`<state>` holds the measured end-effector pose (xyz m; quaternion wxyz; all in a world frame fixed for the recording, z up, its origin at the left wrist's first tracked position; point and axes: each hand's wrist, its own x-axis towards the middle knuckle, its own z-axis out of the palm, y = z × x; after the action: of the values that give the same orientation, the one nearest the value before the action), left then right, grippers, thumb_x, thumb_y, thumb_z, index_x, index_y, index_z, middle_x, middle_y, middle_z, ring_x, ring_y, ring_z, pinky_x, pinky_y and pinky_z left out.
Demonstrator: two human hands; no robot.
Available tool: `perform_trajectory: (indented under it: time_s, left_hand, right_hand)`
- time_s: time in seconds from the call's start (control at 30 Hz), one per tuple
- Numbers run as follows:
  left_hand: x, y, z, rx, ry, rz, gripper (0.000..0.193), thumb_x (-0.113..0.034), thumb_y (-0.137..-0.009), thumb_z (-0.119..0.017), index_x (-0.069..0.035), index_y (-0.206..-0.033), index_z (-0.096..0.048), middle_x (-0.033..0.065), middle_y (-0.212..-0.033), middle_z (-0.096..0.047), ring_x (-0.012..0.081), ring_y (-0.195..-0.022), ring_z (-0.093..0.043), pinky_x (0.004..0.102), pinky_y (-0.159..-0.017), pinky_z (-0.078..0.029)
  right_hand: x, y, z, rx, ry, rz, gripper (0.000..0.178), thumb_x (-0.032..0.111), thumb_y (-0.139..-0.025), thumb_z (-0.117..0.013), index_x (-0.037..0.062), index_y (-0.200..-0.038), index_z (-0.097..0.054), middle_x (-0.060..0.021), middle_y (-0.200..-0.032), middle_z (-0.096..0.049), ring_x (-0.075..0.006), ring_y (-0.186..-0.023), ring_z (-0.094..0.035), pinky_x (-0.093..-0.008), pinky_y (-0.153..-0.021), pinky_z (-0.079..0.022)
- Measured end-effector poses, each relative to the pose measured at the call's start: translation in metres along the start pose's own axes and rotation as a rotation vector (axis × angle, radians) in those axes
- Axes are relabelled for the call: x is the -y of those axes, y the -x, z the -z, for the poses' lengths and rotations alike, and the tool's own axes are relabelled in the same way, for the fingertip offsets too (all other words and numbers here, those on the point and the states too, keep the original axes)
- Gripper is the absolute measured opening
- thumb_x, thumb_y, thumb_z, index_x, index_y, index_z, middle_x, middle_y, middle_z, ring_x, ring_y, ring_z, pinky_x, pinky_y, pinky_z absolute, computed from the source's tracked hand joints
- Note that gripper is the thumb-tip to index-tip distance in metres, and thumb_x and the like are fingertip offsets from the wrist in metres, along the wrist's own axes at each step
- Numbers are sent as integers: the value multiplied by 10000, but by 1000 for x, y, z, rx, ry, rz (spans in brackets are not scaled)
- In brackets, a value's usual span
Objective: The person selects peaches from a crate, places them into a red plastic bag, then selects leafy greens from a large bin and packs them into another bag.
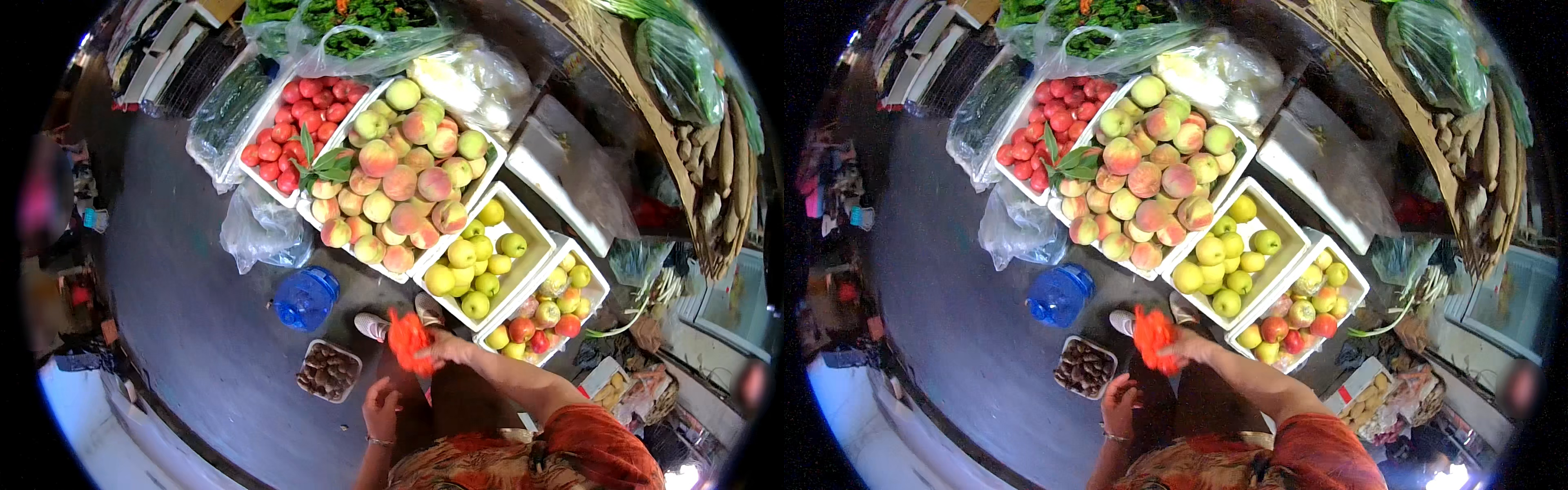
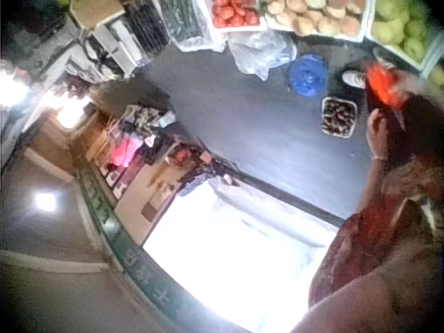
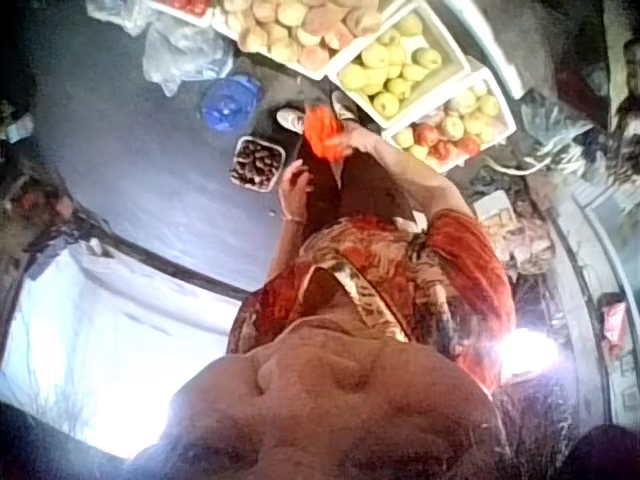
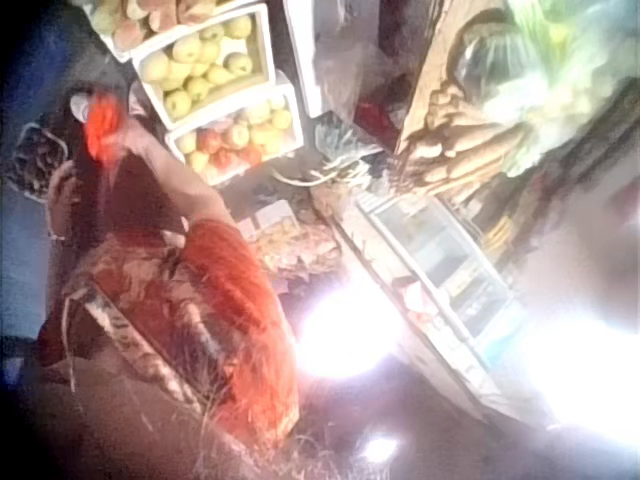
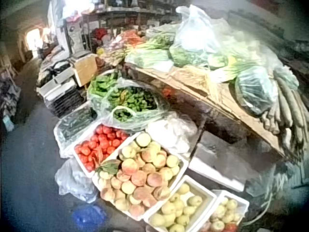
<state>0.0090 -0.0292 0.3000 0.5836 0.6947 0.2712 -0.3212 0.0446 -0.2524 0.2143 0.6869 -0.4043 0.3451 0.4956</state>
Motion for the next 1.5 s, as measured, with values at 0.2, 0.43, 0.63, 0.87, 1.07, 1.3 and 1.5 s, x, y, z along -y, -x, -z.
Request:
perform_trajectory:
  time_s: [0.2,0.43,0.63,0.87,1.07,1.3,1.5]
  left_hand:
    - [-8,2,-8,59,35,91,313,-6,-853,-569,-50,-1163,-562,77,-1007,-629,162,-803,-640,254,-612,-528]
    - [15,11,-1,128,-289,26,306,-47,-824,-618,-36,-1127,-581,77,-1026,-627,158,-887,-618,289,-723,-526]
    - [30,37,22,264,-1272,-83,546,-312,-784,-662,-131,-1277,-511,167,-1284,-472,326,-1174,-455,524,-954,-330]
    - [32,22,28,423,-1388,-302,648,-323,-750,-699,-188,-1335,-454,164,-1296,-461,348,-1188,-443,562,-907,-362]
    - [32,-31,55,735,-1313,-433,614,-303,-746,-714,-237,-1307,-473,131,-1223,-522,314,-1151,-483,481,-912,-381]
    - [-1,-50,82,895,-1399,-550,468,-220,-747,-687,-136,-1191,-567,109,-1182,-563,323,-1069,-538,455,-893,-436]
    - [-33,-53,78,968,-1571,-537,454,-247,-753,-681,-139,-1181,-576,96,-1200,-548,310,-1111,-507,432,-916,-405]
  right_hand:
    - [-35,-44,58,-335,-170,274,426,21,-851,-593,31,-1261,-479,-56,-994,-605,-148,-794,-594,-281,-680,-502]
    - [-108,9,90,-268,178,223,327,109,-857,-595,11,-1165,-545,-82,-898,-627,-145,-719,-592,-290,-659,-503]
    - [-170,45,76,-388,601,189,443,255,-827,-624,99,-1233,-540,-203,-1107,-574,-343,-1063,-546,-386,-937,-432]
    - [-217,59,44,-474,275,133,453,367,-866,-561,122,-1247,-549,-198,-1197,-561,-337,-1128,-530,-374,-990,-397]
    - [-250,50,21,-680,-93,177,319,217,-832,-620,73,-1117,-619,-90,-1059,-654,-208,-1006,-594,-314,-887,-456]
    - [-329,18,-53,-907,-527,204,227,122,-836,-602,49,-1048,-635,-65,-950,-661,-154,-890,-598,-286,-788,-481]
    - [-362,-12,-145,-901,-514,250,248,204,-830,-594,72,-1032,-651,-70,-964,-669,-163,-891,-604,-314,-774,-481]
